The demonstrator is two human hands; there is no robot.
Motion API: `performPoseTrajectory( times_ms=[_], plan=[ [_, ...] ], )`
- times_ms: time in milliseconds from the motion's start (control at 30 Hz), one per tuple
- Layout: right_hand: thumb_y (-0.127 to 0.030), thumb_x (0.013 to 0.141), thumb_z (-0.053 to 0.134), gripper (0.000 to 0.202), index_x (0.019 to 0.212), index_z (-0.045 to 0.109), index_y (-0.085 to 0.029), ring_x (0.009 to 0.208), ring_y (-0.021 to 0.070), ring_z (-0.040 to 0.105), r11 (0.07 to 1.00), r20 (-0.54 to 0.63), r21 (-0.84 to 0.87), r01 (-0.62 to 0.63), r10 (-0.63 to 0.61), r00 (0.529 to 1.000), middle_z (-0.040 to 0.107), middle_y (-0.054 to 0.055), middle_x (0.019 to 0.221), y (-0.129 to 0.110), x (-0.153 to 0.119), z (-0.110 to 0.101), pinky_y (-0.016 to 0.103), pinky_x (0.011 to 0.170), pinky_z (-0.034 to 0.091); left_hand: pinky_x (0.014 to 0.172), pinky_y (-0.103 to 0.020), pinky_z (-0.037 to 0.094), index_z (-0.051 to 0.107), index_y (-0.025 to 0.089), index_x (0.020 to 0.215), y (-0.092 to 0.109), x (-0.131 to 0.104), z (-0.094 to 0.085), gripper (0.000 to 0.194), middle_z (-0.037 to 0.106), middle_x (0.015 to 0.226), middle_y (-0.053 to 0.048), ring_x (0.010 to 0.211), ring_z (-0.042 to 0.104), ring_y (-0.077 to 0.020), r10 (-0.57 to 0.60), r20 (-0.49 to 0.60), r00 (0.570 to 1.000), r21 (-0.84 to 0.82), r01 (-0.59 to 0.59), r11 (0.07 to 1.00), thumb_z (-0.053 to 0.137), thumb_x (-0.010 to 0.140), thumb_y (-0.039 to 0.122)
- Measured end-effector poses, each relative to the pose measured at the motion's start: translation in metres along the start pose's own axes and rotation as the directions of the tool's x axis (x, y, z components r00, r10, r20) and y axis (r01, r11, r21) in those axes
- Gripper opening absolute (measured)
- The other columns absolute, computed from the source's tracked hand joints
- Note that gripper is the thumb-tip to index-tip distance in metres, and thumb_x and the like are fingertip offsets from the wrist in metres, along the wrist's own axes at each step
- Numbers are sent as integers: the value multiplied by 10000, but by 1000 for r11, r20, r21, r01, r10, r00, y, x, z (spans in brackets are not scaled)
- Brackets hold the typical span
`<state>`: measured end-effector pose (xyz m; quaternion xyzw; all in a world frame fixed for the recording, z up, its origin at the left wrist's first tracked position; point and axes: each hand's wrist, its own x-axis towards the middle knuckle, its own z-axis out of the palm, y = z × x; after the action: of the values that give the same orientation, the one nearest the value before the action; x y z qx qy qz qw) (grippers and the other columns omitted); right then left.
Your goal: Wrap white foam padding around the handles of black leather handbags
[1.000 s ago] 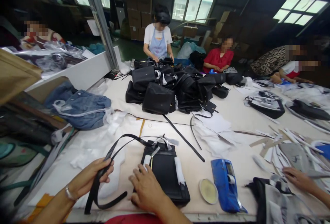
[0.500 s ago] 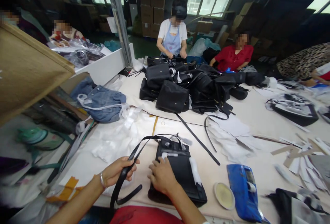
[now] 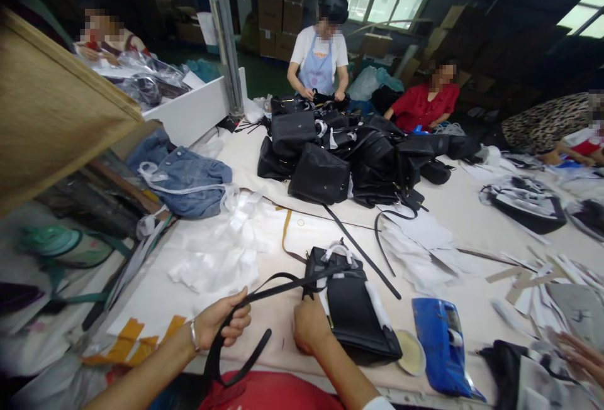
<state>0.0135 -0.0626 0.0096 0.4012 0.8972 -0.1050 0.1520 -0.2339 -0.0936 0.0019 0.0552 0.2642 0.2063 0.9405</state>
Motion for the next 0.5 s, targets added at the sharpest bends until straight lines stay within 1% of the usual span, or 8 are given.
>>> performPoseTrajectory(
  times_ms=[100, 167, 233, 300, 367, 400, 433, 500],
  plan=[
    [-283, 790, 536, 257, 893, 685, -101, 1010, 314, 544, 975, -98, 222, -29, 52, 994, 674, 183, 913, 8, -6, -3, 490, 1024, 230, 308, -208, 306, 359, 188, 541, -3, 16, -4, 512, 360, 469, 54, 294, 238, -58, -91, 77, 993, -27, 93, 995, 385, 819, 618],
    [-297, 810, 532, 333, 1088, 610, -131, 1082, 297, 518, 866, -159, 495, -67, 166, 973, 635, 166, 1074, 6, -8, -2, 471, 1014, 278, 299, -212, 304, 371, 186, 527, -5, 24, -4, 473, 366, 459, 48, 281, 246, -64, -116, 127, 985, -43, 122, 992, 393, 846, 535],
    [-354, 852, 498, 403, 1217, 498, -184, 1086, 262, 532, 576, -124, 814, -80, 307, 944, 589, 141, 1176, -1, -7, 0, 437, 949, 377, 288, -224, 324, 394, 185, 517, -8, 29, -3, 457, 382, 452, 40, 265, 255, -70, -147, 190, 971, -35, 156, 987, 373, 863, 482],
    [-433, 856, 504, 418, 1217, 458, -229, 1049, 232, 565, 116, 11, 992, -58, 369, 929, 574, 113, 1201, -9, -3, 1, 400, 871, 447, 280, -240, 358, 417, 185, 508, -13, 32, -1, 474, 401, 439, 30, 250, 280, -80, -195, 249, 949, 3, 201, 980, 339, 874, 476],
    [-469, 818, 566, 422, 1158, 480, -235, 1015, 214, 590, -326, 156, 944, -45, 323, 933, 581, 96, 1184, -17, 3, 1, 377, 836, 468, 278, -254, 386, 437, 184, 505, -19, 33, 0, 497, 419, 424, 20, 241, 317, -92, -240, 288, 927, 47, 237, 970, 318, 876, 494],
    [-472, 794, 602, 437, 1138, 494, -226, 998, 210, 600, -491, 210, 869, -55, 266, 941, 592, 97, 1163, -21, 5, 0, 373, 830, 470, 274, -258, 390, 443, 184, 504, -22, 33, 1, 504, 427, 417, 16, 237, 332, -98, -250, 299, 921, 63, 243, 968, 317, 873, 503],
    [-471, 773, 630, 453, 1124, 508, -211, 971, 207, 613, -610, 243, 789, -71, 204, 948, 613, 99, 1119, -25, 6, -1, 370, 824, 470, 271, -259, 392, 447, 183, 502, -25, 33, 1, 509, 434, 412, 13, 234, 343, -101, -250, 303, 920, 74, 239, 968, 318, 869, 511],
    [-461, 755, 656, 458, 1098, 540, -181, 878, 194, 636, -731, 246, 677, -84, 116, 962, 655, 85, 972, -30, 5, -5, 357, 794, 477, 279, -263, 405, 466, 179, 507, -29, 29, 4, 528, 434, 398, 12, 232, 357, -103, -240, 278, 930, 99, 220, 970, 312, 863, 537]
  ],
)
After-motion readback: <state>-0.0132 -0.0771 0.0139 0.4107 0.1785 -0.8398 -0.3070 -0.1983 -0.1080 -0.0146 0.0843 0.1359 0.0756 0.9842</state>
